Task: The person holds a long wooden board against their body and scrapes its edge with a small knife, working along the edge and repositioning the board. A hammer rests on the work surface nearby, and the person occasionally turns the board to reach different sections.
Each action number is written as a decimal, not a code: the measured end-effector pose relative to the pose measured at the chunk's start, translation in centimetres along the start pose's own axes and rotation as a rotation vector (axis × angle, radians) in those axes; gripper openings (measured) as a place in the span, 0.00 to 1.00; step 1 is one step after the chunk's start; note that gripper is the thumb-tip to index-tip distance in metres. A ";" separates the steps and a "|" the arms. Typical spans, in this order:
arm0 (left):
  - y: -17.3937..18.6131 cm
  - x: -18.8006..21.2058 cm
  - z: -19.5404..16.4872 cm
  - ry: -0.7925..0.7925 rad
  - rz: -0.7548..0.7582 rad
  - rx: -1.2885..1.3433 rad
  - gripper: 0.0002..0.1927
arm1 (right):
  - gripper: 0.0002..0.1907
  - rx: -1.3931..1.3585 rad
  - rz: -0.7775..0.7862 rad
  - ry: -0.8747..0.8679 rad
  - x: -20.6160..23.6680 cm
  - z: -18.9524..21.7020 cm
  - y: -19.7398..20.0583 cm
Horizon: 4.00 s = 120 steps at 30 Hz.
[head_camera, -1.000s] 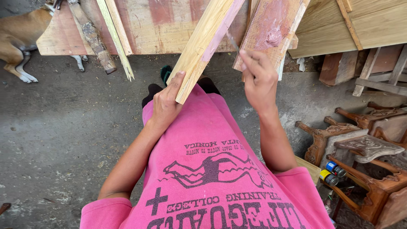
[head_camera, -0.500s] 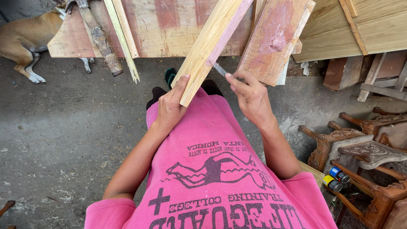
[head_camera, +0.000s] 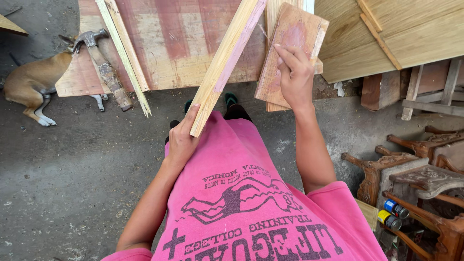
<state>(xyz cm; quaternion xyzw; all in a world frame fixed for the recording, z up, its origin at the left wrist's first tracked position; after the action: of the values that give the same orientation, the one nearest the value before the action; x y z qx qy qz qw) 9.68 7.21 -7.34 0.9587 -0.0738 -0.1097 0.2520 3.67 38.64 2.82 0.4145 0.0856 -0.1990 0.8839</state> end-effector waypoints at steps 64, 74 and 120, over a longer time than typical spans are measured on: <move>-4.0 8.3 2.9 0.633 -0.546 -0.005 0.34 | 0.14 -0.795 0.218 -0.721 6.6 -16.2 4.5; -2.1 0.7 0.6 0.243 -0.150 0.103 0.28 | 0.13 -0.432 0.276 -0.127 6.3 -1.4 1.4; -2.9 -0.7 1.2 0.015 -0.050 0.056 0.37 | 0.16 0.125 0.353 0.197 8.5 9.4 -1.5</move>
<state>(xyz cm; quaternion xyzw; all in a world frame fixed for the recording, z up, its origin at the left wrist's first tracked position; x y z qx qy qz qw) 8.98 9.26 -9.70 0.9677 -0.0507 -0.1065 0.2226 10.63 28.13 5.14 0.4947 0.0851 -0.0045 0.8649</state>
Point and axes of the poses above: each hand's wrist, its own x-axis away from the middle knuckle, its own y-axis out of the back of the hand, z = x × y, the point moved 3 cm from there along -x, towards the middle knuckle, and after that the axes turned 10 degrees about -z, right-handed, at the moved point
